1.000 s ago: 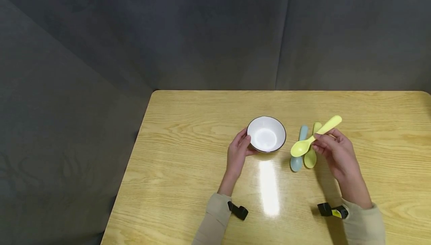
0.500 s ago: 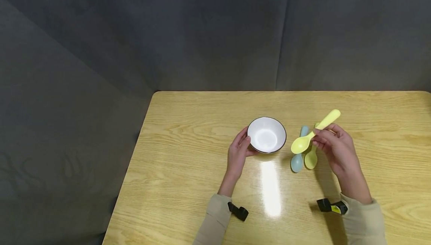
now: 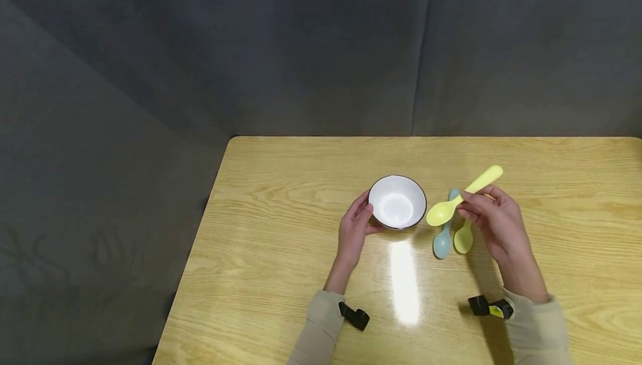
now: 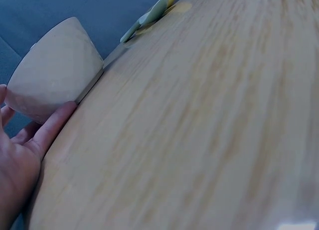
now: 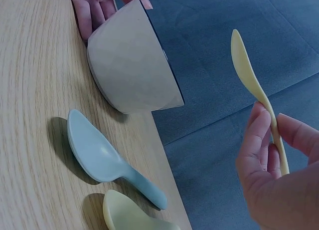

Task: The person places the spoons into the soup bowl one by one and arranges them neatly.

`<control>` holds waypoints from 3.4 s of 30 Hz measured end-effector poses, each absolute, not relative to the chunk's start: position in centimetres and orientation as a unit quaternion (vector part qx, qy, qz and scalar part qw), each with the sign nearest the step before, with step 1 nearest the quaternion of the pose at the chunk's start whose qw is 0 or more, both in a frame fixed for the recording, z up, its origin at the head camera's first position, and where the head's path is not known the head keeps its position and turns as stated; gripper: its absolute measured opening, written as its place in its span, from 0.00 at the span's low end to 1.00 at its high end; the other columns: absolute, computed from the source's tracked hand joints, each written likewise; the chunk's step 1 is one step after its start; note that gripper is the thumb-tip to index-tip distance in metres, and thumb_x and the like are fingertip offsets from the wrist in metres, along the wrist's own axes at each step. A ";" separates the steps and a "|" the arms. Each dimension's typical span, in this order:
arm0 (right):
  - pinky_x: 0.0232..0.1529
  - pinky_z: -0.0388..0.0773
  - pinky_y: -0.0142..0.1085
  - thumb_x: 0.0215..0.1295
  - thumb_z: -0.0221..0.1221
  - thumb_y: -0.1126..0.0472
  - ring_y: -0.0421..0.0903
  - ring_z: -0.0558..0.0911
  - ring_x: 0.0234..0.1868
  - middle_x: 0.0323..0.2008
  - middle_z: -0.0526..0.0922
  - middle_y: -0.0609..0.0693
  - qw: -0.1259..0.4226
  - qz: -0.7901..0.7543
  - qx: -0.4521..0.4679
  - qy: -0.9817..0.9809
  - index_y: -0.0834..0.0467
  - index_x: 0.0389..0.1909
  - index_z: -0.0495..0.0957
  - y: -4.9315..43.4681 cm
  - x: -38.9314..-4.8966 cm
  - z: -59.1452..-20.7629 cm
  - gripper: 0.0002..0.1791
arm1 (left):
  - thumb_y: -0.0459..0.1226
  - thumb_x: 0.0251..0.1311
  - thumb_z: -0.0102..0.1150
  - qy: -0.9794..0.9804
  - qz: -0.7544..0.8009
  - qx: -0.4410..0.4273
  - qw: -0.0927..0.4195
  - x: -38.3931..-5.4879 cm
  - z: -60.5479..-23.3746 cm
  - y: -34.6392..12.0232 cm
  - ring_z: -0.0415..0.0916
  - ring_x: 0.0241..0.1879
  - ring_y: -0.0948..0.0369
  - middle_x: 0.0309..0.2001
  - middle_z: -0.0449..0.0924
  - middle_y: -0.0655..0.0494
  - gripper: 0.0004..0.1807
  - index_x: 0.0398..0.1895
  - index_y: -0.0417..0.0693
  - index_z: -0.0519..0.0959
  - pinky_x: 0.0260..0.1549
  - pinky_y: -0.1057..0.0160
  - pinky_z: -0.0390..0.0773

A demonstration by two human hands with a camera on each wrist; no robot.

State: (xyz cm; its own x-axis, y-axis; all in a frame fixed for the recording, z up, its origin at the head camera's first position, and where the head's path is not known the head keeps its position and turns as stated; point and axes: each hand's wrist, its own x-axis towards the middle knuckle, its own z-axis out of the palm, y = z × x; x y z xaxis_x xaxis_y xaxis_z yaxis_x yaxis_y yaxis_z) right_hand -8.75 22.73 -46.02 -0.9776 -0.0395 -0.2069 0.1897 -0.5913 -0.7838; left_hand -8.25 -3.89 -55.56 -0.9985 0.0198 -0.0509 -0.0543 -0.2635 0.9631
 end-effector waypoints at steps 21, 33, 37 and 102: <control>0.34 0.89 0.32 0.71 0.56 0.78 0.44 0.89 0.28 0.28 0.89 0.54 0.065 -0.884 0.088 0.455 0.62 0.35 0.77 21.8 -9.3 -46.9 0.09 | 0.39 0.79 0.51 0.613 0.790 -0.005 0.022 -8.2 -55.6 -4.0 0.78 0.62 0.49 0.71 0.71 0.45 0.25 0.75 0.43 0.70 0.43 0.51 0.90; 0.34 0.88 0.29 0.71 0.57 0.77 0.44 0.90 0.29 0.28 0.89 0.54 0.066 -0.862 0.099 0.493 0.62 0.36 0.76 21.1 -9.5 -47.4 0.07 | 0.39 0.79 0.51 0.614 0.789 -0.005 0.020 -8.2 -55.7 -3.9 0.78 0.62 0.48 0.71 0.71 0.45 0.25 0.74 0.43 0.70 0.42 0.51 0.90; 0.34 0.88 0.29 0.71 0.57 0.77 0.44 0.90 0.29 0.28 0.89 0.53 0.067 -0.855 0.102 0.504 0.62 0.37 0.75 21.0 -9.5 -47.5 0.07 | 0.39 0.79 0.51 0.613 0.789 -0.011 0.021 -8.2 -55.7 -3.9 0.78 0.61 0.49 0.70 0.71 0.44 0.25 0.74 0.42 0.70 0.42 0.51 0.90; 0.35 0.86 0.27 0.74 0.58 0.68 0.35 0.87 0.31 0.30 0.86 0.42 0.061 -0.687 0.075 0.720 0.73 0.48 0.74 15.8 -10.8 -47.9 0.11 | 0.39 0.78 0.52 0.613 0.789 -0.038 0.026 -8.0 -55.7 -3.8 0.79 0.60 0.47 0.70 0.72 0.43 0.25 0.74 0.41 0.70 0.42 0.52 0.90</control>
